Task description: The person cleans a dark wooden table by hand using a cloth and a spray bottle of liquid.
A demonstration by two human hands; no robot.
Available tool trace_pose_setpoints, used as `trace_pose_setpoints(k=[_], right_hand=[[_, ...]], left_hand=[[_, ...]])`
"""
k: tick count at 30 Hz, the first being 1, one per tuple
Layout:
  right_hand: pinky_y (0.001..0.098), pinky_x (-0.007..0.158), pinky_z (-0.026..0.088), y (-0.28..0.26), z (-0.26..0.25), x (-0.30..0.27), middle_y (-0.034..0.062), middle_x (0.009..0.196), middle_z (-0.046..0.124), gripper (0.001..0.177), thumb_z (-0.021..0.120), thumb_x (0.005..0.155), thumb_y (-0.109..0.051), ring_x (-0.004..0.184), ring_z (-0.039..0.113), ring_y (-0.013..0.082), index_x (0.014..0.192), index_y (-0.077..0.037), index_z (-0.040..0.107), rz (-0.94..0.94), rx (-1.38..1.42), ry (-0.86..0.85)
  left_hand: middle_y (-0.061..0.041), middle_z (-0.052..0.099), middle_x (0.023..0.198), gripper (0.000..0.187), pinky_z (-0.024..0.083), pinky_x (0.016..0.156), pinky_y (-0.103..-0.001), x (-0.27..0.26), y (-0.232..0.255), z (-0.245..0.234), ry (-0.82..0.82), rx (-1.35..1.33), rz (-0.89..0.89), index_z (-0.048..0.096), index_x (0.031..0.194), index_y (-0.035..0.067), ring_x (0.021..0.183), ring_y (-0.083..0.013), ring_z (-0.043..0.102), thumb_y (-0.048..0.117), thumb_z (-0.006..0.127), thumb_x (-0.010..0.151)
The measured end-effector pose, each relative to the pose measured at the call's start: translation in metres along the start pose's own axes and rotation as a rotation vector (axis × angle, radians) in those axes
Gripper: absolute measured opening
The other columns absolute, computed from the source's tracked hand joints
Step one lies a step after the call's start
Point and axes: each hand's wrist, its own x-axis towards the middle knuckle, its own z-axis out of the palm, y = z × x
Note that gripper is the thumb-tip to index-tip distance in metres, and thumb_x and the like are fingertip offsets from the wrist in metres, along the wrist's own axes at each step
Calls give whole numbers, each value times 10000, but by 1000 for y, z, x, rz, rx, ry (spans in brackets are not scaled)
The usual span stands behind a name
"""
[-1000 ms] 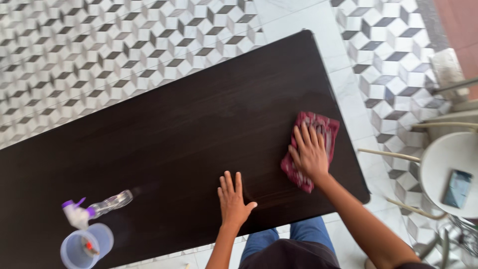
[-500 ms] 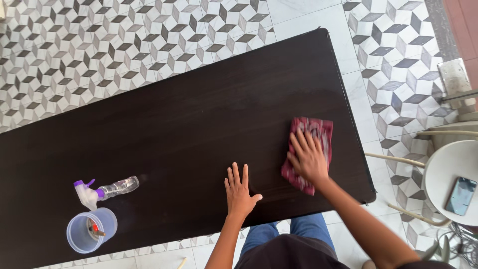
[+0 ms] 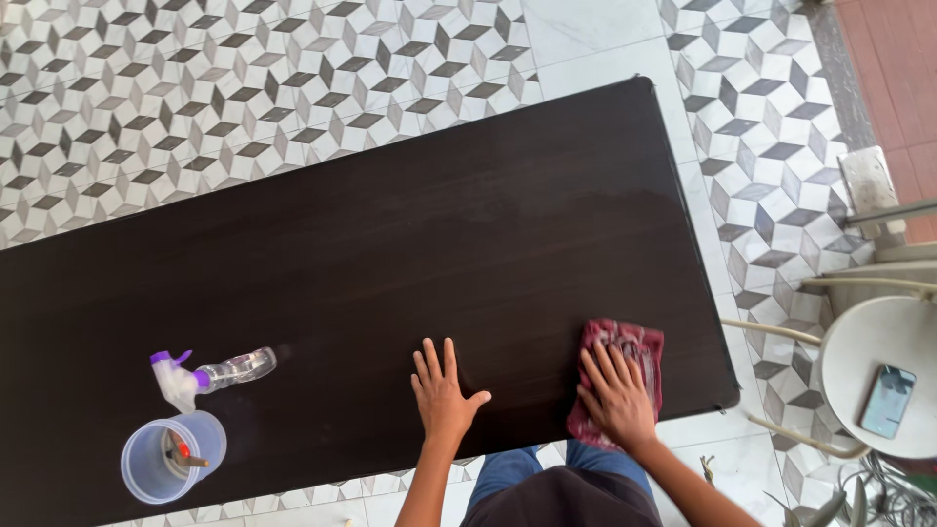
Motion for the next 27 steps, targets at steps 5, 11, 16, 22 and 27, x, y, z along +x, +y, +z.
trace_pose_setpoints(k=[5, 11, 16, 22, 27], right_hand=[[519, 1173, 300, 6, 5, 116, 181, 1552, 454, 646, 598, 952, -374, 1423, 413, 378, 1511, -75, 471, -69, -24, 80], [515, 1202, 265, -1, 19, 218, 186, 1600, 415, 629, 546, 1020, -415, 1470, 366, 373, 1549, -88, 451, -100, -50, 96], [514, 1196, 271, -2, 17, 204, 182, 1587, 431, 631, 571, 997, -399, 1460, 368, 373, 1535, -85, 468, -148, -42, 58], [513, 1184, 278, -22, 16, 92, 165, 1547, 454, 646, 603, 933, -396, 1438, 393, 369, 1484, -83, 478, -213, -31, -20], [506, 1169, 254, -37, 15, -14, 136, 1560, 406, 661, 580, 913, -420, 1444, 356, 347, 1487, -122, 448, -187, 16, -109]], left_hand=[[-171, -38, 1697, 1233, 169, 1241, -569, 3, -3, 14, 32, 31, 6, 89, 1619, 195, 1568, -391, 18, 513, 875, 724], [-153, -78, 1707, 1274, 145, 1246, -577, 6, -4, 15, -26, 27, -31, 20, 1625, 224, 1572, -376, -15, 479, 889, 730], [-157, -88, 1704, 1292, 141, 1241, -587, 8, -4, 14, -11, 20, -16, 6, 1628, 215, 1571, -386, -31, 482, 891, 724], [-166, -84, 1700, 1282, 143, 1237, -594, 6, -8, 14, 26, 1, 11, 12, 1627, 207, 1569, -392, -23, 479, 889, 732], [-180, -41, 1695, 1226, 152, 1236, -585, 4, -14, 16, 28, -12, 56, 71, 1613, 184, 1563, -397, 11, 431, 896, 741]])
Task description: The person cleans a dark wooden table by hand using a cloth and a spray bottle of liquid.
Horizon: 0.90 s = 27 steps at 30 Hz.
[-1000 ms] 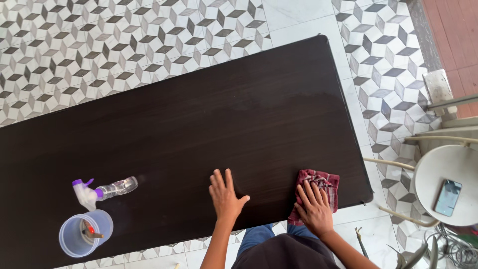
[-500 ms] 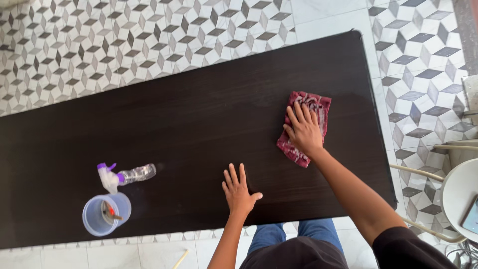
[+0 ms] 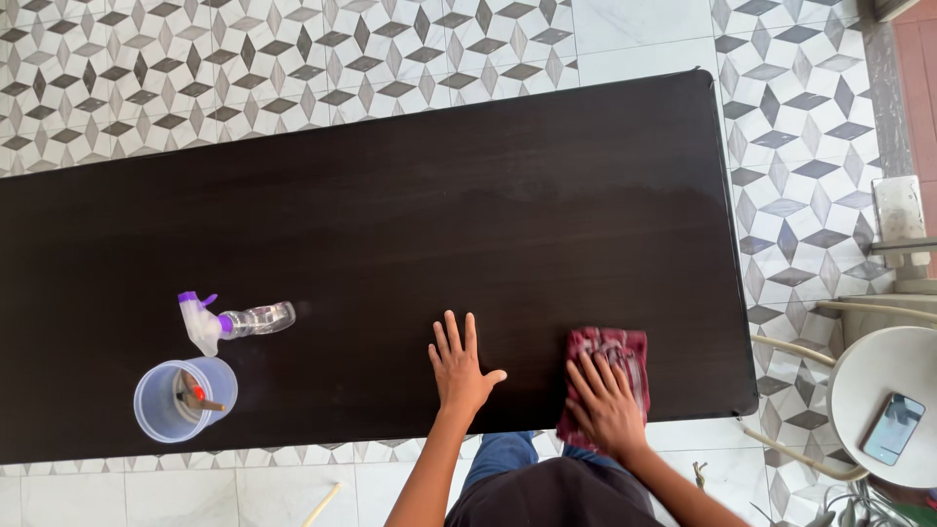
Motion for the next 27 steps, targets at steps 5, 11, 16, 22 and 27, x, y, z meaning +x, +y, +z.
trace_pose_setpoints(k=[5, 11, 16, 22, 27], right_hand=[[500, 1181, 240, 2, 1, -11, 130, 1581, 392, 640, 550, 941, -415, 1456, 346, 326, 1502, -128, 436, -4, 13, -10], [501, 1176, 250, 17, -14, 83, 175, 1556, 409, 645, 554, 955, -395, 1446, 352, 360, 1508, -82, 443, -20, -67, -116], [513, 1177, 275, 28, -14, 199, 196, 1575, 420, 631, 546, 987, -400, 1438, 382, 375, 1522, -76, 453, -23, -76, 107], [514, 1181, 266, 27, -9, 243, 196, 1590, 415, 629, 549, 1004, -403, 1449, 370, 377, 1533, -75, 456, -56, -115, 140], [507, 1184, 273, 14, -9, 188, 173, 1563, 427, 647, 584, 951, -402, 1450, 376, 373, 1498, -82, 454, -125, -121, 36]], left_hand=[[-194, 13, 1682, 1179, 163, 1251, -571, -13, -20, -1, -5, 33, 16, 126, 1600, 175, 1560, -393, 61, 358, 911, 740], [-162, -15, 1699, 1197, 178, 1229, -570, -25, -27, -5, -50, 62, 11, 88, 1621, 195, 1564, -370, 38, 353, 893, 750], [-146, -57, 1703, 1205, 153, 1237, -566, -26, -24, -7, -73, 58, -7, 58, 1625, 209, 1570, -362, 1, 346, 888, 762], [-126, -78, 1706, 1232, 142, 1245, -566, -26, -25, -8, -68, 49, -15, 48, 1628, 234, 1576, -349, -5, 339, 899, 744], [-133, -70, 1705, 1229, 155, 1236, -576, -28, -28, -6, -47, 49, 1, 56, 1628, 234, 1574, -361, 4, 332, 904, 744]])
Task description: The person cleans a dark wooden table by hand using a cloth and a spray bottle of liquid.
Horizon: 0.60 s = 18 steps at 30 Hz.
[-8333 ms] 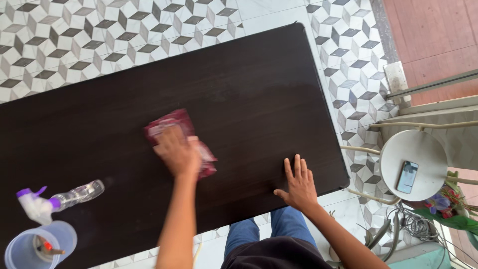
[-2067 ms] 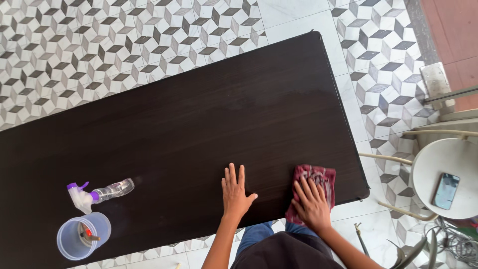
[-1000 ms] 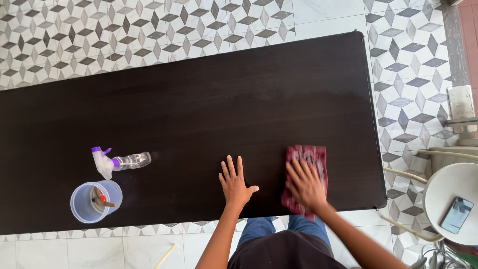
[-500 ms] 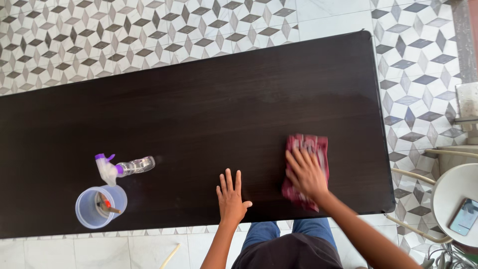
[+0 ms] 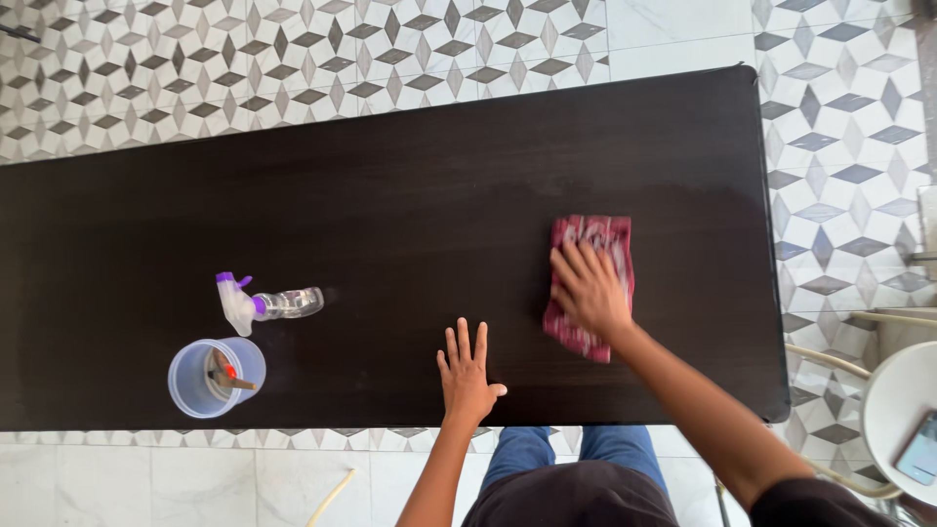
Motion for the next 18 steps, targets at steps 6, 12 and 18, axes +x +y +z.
trace_pose_setpoints(k=[6, 12, 18], right_hand=[[519, 1184, 227, -57, 10, -142, 146, 1575, 375, 654, 564, 946, -429, 1456, 322, 355, 1513, -137, 416, -63, 117, -155], [501, 1184, 214, -70, 13, -192, 107, 1604, 344, 645, 526, 977, -465, 1461, 307, 322, 1531, -163, 395, -65, 173, -215], [505, 1166, 259, -50, -3, -111, 126, 1570, 396, 621, 591, 937, -389, 1434, 356, 348, 1495, -155, 449, -28, 171, -202]], left_hand=[[-148, -37, 1698, 1200, 173, 1229, -577, 2, -5, 5, 21, -10, 30, 97, 1620, 214, 1567, -372, 37, 343, 904, 741], [-177, 30, 1684, 1136, 177, 1236, -575, -3, -19, 15, 113, -30, 52, 162, 1600, 182, 1556, -384, 73, 338, 898, 749], [-140, 12, 1690, 1149, 155, 1225, -576, -15, -33, 18, 75, -66, -27, 135, 1602, 222, 1556, -366, 53, 398, 883, 748]])
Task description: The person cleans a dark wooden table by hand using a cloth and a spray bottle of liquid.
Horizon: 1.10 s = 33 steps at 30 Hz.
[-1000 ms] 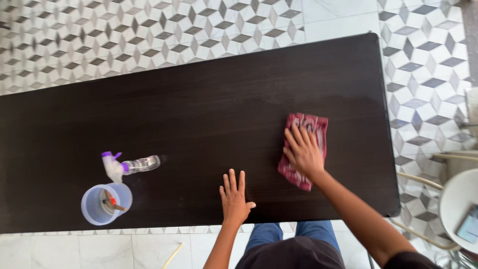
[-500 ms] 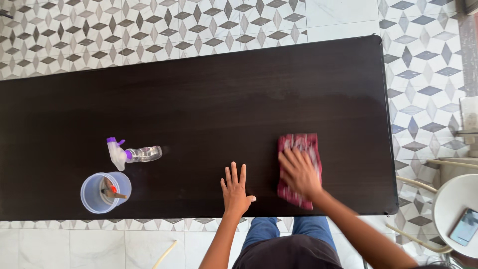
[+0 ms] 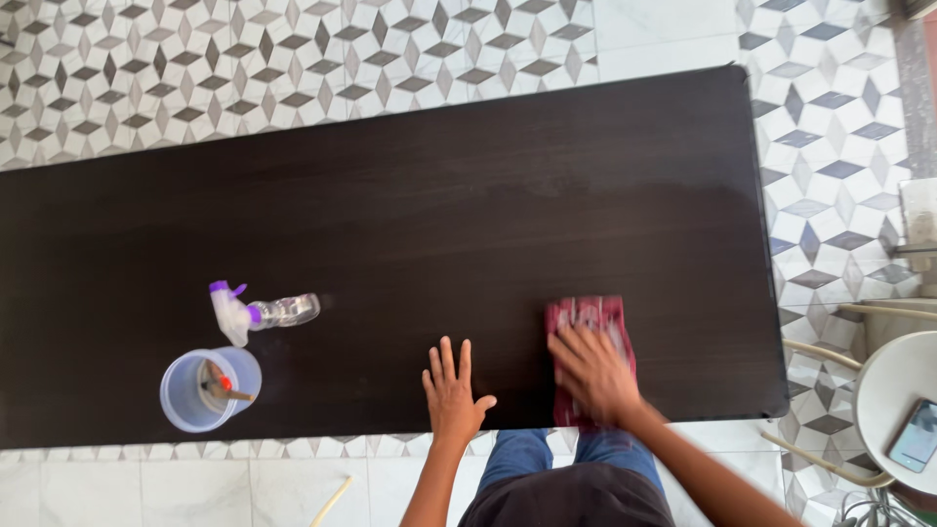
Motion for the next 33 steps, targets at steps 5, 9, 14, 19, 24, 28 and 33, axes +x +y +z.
trace_pose_setpoints(k=[5, 9, 14, 19, 24, 28, 33], right_hand=[[483, 1172, 290, 35, -29, 123, 146, 1554, 439, 625, 597, 964, -395, 1433, 387, 342, 1499, -101, 464, 14, -135, 151], [487, 1162, 272, 47, -36, 190, 172, 1564, 433, 617, 574, 981, -389, 1434, 364, 355, 1510, -86, 478, 34, -141, 257], [499, 1179, 275, 32, -25, 177, 173, 1564, 440, 598, 605, 981, -373, 1453, 360, 363, 1494, -91, 489, 17, -132, 240], [523, 1177, 292, -16, 5, 79, 156, 1532, 453, 676, 665, 878, -362, 1436, 387, 371, 1479, -115, 479, -45, -92, 134], [538, 1142, 265, -68, 53, -30, 130, 1553, 414, 655, 652, 893, -405, 1416, 364, 357, 1472, -156, 474, -121, -12, 30], [502, 1174, 283, -68, 68, -55, 93, 1596, 413, 598, 602, 988, -401, 1462, 368, 319, 1520, -172, 451, -194, -14, 6], [520, 1133, 282, -44, 40, -6, 108, 1518, 456, 629, 657, 902, -382, 1385, 391, 333, 1463, -158, 481, -206, -55, -45]], left_hand=[[-127, 16, 1700, 1152, 156, 1229, -572, 2, 2, -4, 17, -17, 2, 125, 1605, 227, 1565, -358, 42, 380, 882, 750], [-96, -7, 1707, 1179, 125, 1242, -563, -1, 3, -10, -30, -30, -28, 105, 1617, 265, 1570, -332, 20, 393, 884, 741], [-100, -16, 1709, 1186, 100, 1242, -567, 0, -3, -6, -16, -20, -5, 108, 1621, 274, 1572, -327, 18, 416, 884, 736], [-105, -8, 1706, 1186, 126, 1238, -572, 0, -6, -7, 7, -19, 21, 112, 1617, 271, 1570, -332, 37, 429, 885, 731], [-129, -1, 1702, 1187, 143, 1228, -584, 0, -7, -5, 39, 3, 38, 118, 1618, 245, 1565, -351, 47, 425, 889, 734], [-147, -5, 1699, 1199, 143, 1227, -586, -4, -5, -3, 31, 5, 31, 116, 1620, 230, 1564, -363, 42, 408, 898, 730], [-151, 15, 1696, 1187, 151, 1221, -593, -2, -5, -8, 40, -25, 41, 140, 1616, 223, 1562, -371, 55, 405, 901, 723]])
